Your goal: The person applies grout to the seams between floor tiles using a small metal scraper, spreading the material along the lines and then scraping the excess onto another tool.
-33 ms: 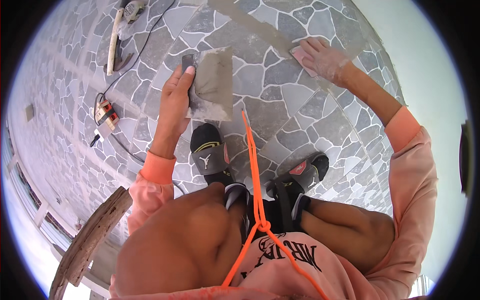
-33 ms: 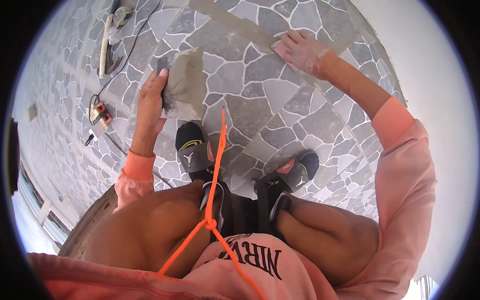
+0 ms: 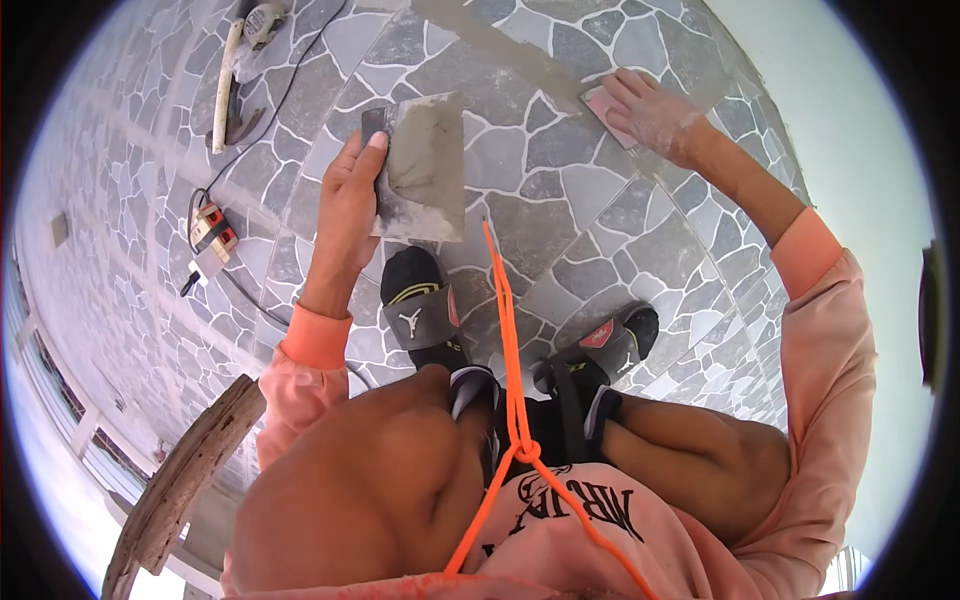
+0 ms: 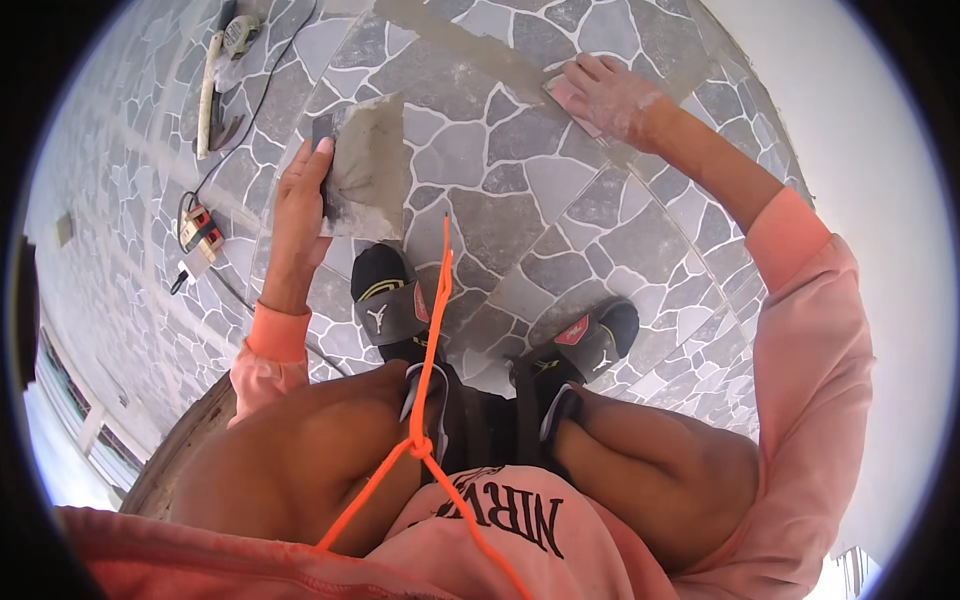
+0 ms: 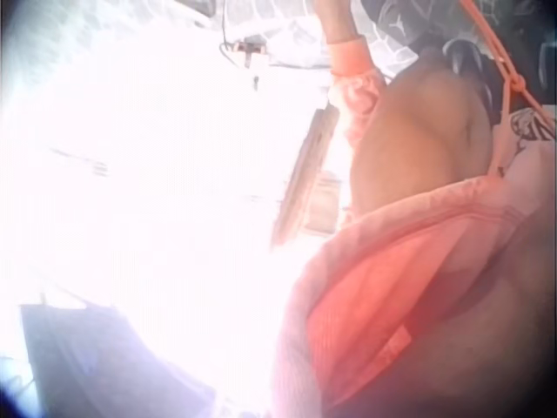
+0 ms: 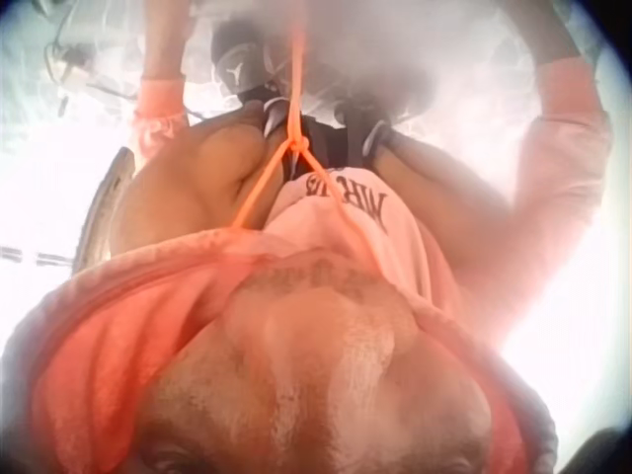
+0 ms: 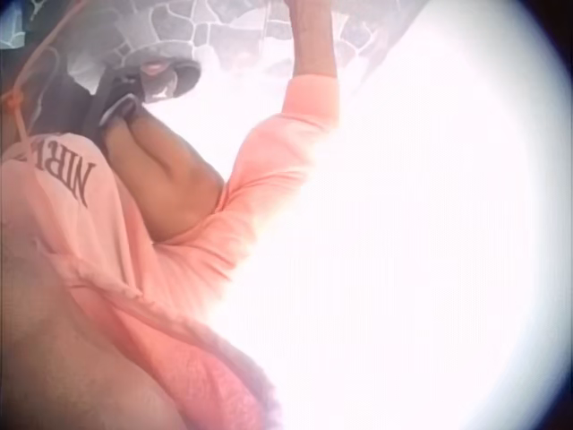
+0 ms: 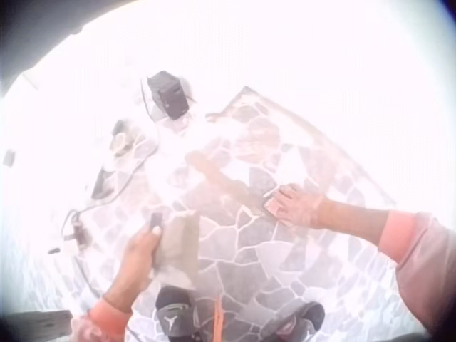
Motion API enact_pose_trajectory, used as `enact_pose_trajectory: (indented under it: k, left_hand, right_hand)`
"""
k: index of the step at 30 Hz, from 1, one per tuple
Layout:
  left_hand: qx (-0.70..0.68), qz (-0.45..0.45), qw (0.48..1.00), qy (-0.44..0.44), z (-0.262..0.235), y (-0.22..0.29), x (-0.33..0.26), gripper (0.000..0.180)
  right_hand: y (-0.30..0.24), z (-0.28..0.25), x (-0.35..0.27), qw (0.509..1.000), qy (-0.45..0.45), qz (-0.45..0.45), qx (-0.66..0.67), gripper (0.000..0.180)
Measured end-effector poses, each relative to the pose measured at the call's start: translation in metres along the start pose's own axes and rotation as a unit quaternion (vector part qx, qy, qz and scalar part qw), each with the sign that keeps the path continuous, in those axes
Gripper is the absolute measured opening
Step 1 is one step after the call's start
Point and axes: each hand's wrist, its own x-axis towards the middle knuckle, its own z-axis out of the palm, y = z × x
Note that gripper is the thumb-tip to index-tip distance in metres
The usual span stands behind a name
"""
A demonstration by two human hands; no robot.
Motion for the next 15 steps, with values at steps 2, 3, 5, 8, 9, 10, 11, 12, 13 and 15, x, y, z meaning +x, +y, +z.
enact_pose_trajectory:
  k: [2, 3, 5, 8, 9, 10, 11, 12, 13, 15]
  left_hand:
    - [-0.004, -0.004, 1.0, 0.001, 0.005, -0.001, -0.002, 0.029]
    - [-0.002, -0.002, 1.0, 0.008, 0.005, 0.001, -0.002, 0.029]
    - [-0.001, 0.002, 1.0, 0.013, 0.003, 0.004, -0.002, 0.028]
    - [0.005, -0.003, 1.0, 0.03, 0.005, -0.003, 0.0, 0.03]
    - [0.006, -0.005, 1.0, 0.026, 0.006, -0.001, 0.0, 0.03]
    - [0.009, -0.007, 0.999, 0.033, 0.007, 0.001, 0.0, 0.03]
    - [0.011, -0.01, 0.999, 0.041, 0.008, 0.003, -0.001, 0.03]
    - [0.011, -0.012, 0.999, 0.039, 0.008, 0.001, -0.002, 0.03]
    - [0.015, -0.01, 0.999, 0.036, 0.006, -0.001, -0.002, 0.033]
    - [0.021, -0.005, 0.999, 0.029, 0.007, -0.002, -0.002, 0.036]
  right_hand:
    - [-0.002, 0.009, -0.009, 1.0, 0.001, 0.009, -0.025, 0.035]
    - [-0.002, 0.009, -0.01, 0.999, 0.021, 0.025, 0.016, 0.033]
    - [-0.006, 0.011, -0.009, 0.997, 0.04, 0.043, 0.054, 0.031]
    - [-0.018, 0.03, -0.014, 0.997, 0.052, 0.011, 0.048, 0.031]
    - [-0.013, 0.029, -0.015, 0.998, 0.048, 0.038, 0.034, 0.032]
    - [-0.008, 0.027, -0.018, 0.997, 0.043, 0.064, 0.019, 0.034]
    - [-0.007, 0.022, -0.022, 0.997, 0.041, 0.065, 0.02, 0.034]
    - [-0.008, 0.014, -0.026, 0.998, 0.044, 0.043, 0.004, 0.037]
    - [-0.009, 0.01, -0.028, 0.999, 0.047, 0.021, -0.012, 0.039]
    - [-0.024, 0.025, -0.03, 1.0, 0.013, 0.013, 0.014, 0.041]
